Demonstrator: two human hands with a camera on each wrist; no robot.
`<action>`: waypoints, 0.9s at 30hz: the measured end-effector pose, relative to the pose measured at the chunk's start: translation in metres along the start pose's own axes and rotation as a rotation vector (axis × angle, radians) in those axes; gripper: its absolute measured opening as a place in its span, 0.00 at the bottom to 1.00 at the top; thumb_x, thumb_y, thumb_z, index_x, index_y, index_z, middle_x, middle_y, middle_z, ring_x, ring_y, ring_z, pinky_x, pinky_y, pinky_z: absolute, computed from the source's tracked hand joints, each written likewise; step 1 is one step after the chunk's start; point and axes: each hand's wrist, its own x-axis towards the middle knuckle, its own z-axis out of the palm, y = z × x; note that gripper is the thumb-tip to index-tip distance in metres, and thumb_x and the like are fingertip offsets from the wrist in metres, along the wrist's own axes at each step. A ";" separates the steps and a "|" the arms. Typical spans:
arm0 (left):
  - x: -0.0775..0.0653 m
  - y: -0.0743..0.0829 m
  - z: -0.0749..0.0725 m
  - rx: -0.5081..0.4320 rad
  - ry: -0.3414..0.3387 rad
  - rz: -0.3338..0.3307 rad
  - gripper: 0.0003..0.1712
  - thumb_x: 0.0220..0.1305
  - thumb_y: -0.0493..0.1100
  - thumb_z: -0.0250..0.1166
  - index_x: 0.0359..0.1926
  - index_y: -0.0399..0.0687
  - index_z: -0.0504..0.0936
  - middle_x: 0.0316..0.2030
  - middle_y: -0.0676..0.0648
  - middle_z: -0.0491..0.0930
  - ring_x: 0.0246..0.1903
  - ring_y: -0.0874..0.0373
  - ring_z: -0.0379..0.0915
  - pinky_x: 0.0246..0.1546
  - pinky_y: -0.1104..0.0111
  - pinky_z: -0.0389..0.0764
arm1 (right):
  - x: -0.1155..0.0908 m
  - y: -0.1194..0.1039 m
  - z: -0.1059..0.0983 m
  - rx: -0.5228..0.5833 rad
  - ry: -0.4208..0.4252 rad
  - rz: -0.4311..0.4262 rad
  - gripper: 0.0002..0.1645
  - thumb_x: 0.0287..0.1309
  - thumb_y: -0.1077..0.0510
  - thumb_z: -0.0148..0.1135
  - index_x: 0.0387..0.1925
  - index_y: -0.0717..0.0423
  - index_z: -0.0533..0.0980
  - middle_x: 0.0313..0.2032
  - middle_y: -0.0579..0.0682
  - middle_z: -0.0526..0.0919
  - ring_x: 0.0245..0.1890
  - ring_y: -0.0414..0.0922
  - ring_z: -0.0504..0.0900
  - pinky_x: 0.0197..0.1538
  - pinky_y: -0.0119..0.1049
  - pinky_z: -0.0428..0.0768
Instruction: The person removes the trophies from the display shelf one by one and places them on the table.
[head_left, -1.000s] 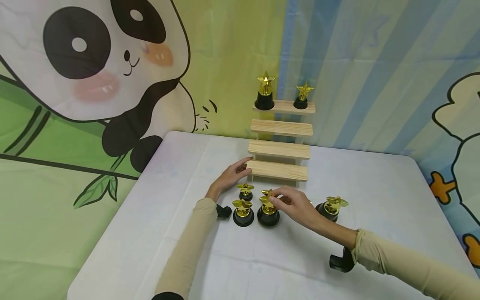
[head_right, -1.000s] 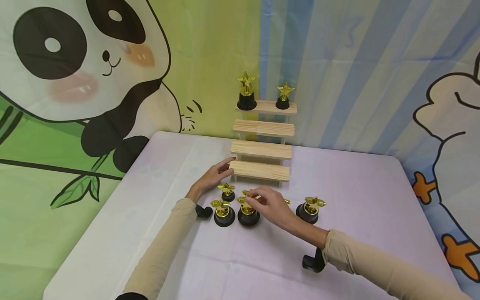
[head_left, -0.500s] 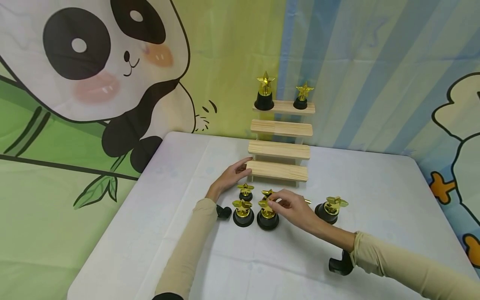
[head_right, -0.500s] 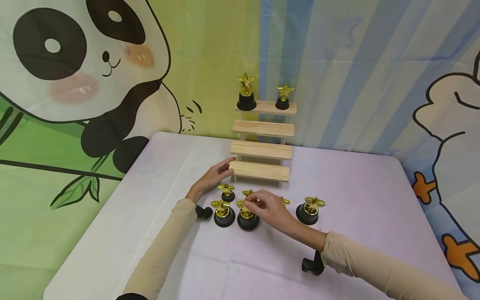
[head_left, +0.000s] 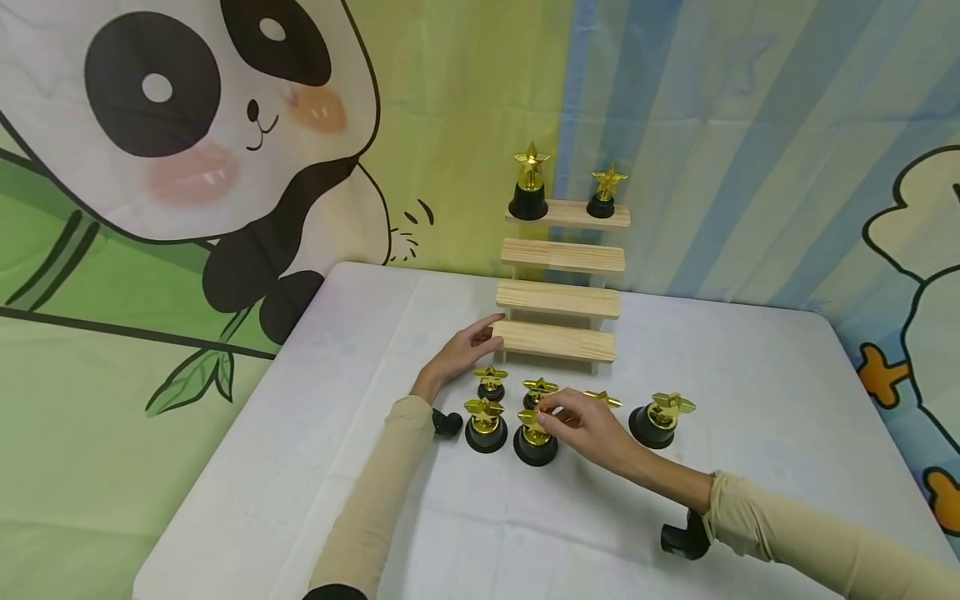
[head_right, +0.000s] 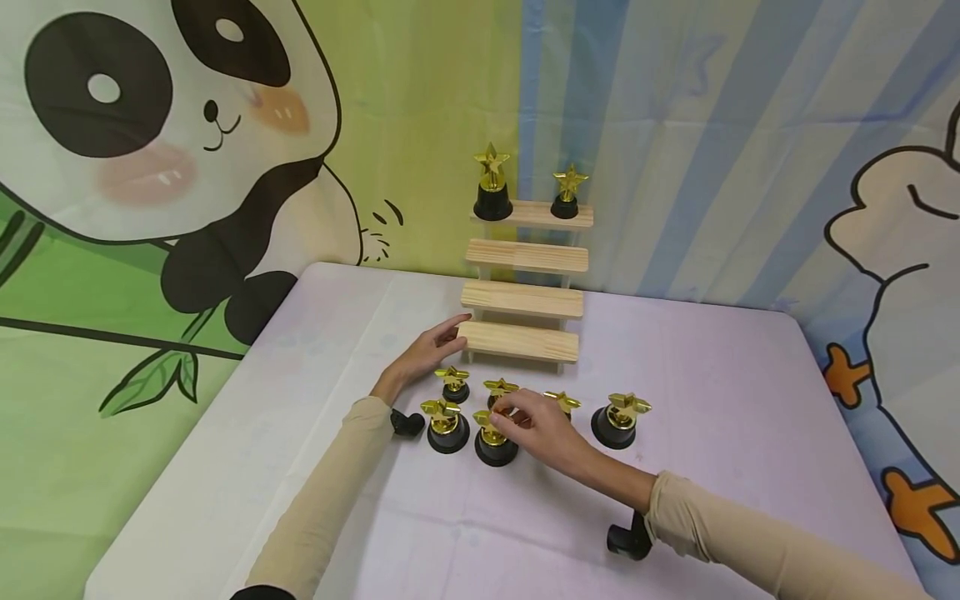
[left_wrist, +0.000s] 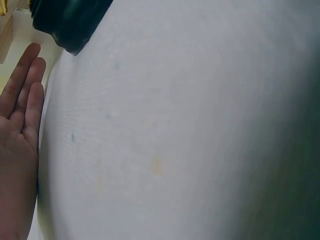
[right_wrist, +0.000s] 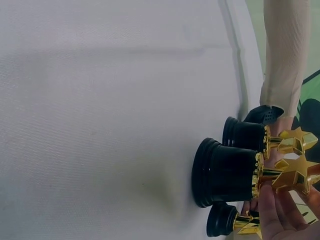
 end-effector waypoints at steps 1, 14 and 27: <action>0.000 0.000 0.000 -0.001 -0.001 0.001 0.32 0.66 0.63 0.59 0.69 0.77 0.63 0.56 0.48 0.77 0.58 0.54 0.72 0.63 0.55 0.71 | 0.000 0.000 0.000 -0.001 -0.001 0.000 0.06 0.65 0.51 0.61 0.41 0.45 0.82 0.40 0.43 0.84 0.39 0.39 0.86 0.41 0.30 0.83; -0.002 0.000 -0.001 -0.015 -0.011 0.013 0.32 0.67 0.60 0.59 0.70 0.74 0.63 0.54 0.48 0.77 0.57 0.54 0.72 0.63 0.55 0.72 | -0.001 0.004 0.001 -0.013 -0.020 0.003 0.08 0.66 0.52 0.60 0.42 0.47 0.81 0.41 0.45 0.85 0.41 0.41 0.85 0.42 0.30 0.83; 0.000 0.000 0.000 -0.016 -0.012 0.012 0.32 0.67 0.60 0.59 0.70 0.74 0.62 0.53 0.48 0.77 0.56 0.54 0.73 0.63 0.55 0.71 | -0.002 0.001 -0.002 -0.029 -0.025 0.010 0.11 0.66 0.51 0.60 0.44 0.50 0.81 0.42 0.45 0.85 0.41 0.41 0.84 0.40 0.30 0.83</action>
